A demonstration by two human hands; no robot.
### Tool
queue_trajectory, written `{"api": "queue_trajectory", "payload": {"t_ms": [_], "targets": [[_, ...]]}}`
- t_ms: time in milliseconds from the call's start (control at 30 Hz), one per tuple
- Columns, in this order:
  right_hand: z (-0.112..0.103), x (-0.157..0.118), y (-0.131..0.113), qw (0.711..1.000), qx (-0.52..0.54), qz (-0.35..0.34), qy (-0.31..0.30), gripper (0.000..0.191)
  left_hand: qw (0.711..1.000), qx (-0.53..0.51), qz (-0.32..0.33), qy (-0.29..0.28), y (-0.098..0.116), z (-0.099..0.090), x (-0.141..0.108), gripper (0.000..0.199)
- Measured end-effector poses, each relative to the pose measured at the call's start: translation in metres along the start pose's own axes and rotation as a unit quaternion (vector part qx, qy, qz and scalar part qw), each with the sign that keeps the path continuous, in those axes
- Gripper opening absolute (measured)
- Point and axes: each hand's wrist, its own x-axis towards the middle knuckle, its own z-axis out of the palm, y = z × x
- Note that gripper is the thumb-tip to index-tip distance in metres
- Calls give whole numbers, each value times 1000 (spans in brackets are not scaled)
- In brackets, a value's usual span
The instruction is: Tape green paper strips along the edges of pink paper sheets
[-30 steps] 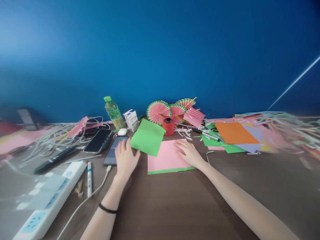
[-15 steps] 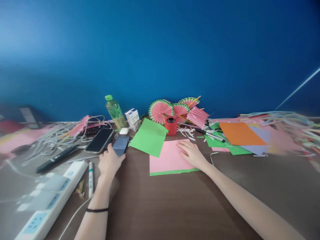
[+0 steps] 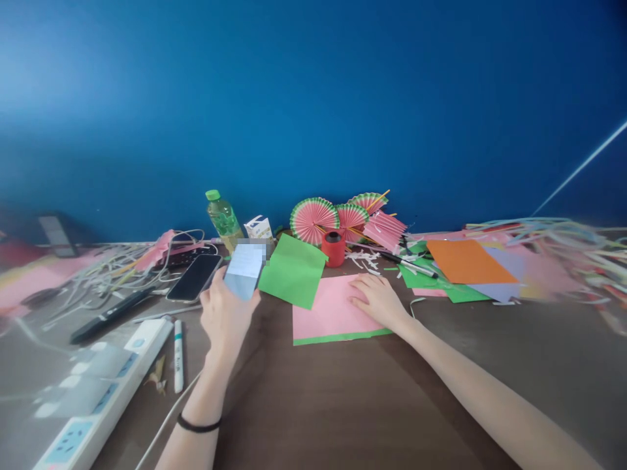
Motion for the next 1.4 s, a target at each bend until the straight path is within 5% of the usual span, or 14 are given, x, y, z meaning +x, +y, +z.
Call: {"api": "queue_trajectory", "payload": {"t_ms": [167, 367, 467, 767, 1000, 1233, 1400], "targets": [[-8, 5, -17, 964, 255, 57, 45, 26, 996, -13, 84, 3, 19, 8, -25, 69], [-27, 32, -57, 751, 639, 165, -9, 39, 988, -35, 148, -18, 34, 9, -47, 66], [-36, 46, -77, 702, 695, 152, -12, 46, 984, -49, 170, -3, 38, 9, -54, 65], [-37, 51, -90, 685, 719, 119, 11, 42, 972, -70, 211, 70, 34, 18, -60, 62], [-38, 52, -89, 699, 706, 115, 5, 44, 979, -67, 190, 31, 35, 19, -62, 63], [-32, 51, -91, 662, 736, 136, -36, 58, 982, -69, 177, -14, 37, 20, -63, 73], [-30, 52, -87, 668, 730, 140, -33, 55, 981, -76, 177, -35, 39, 17, -64, 78]]}}
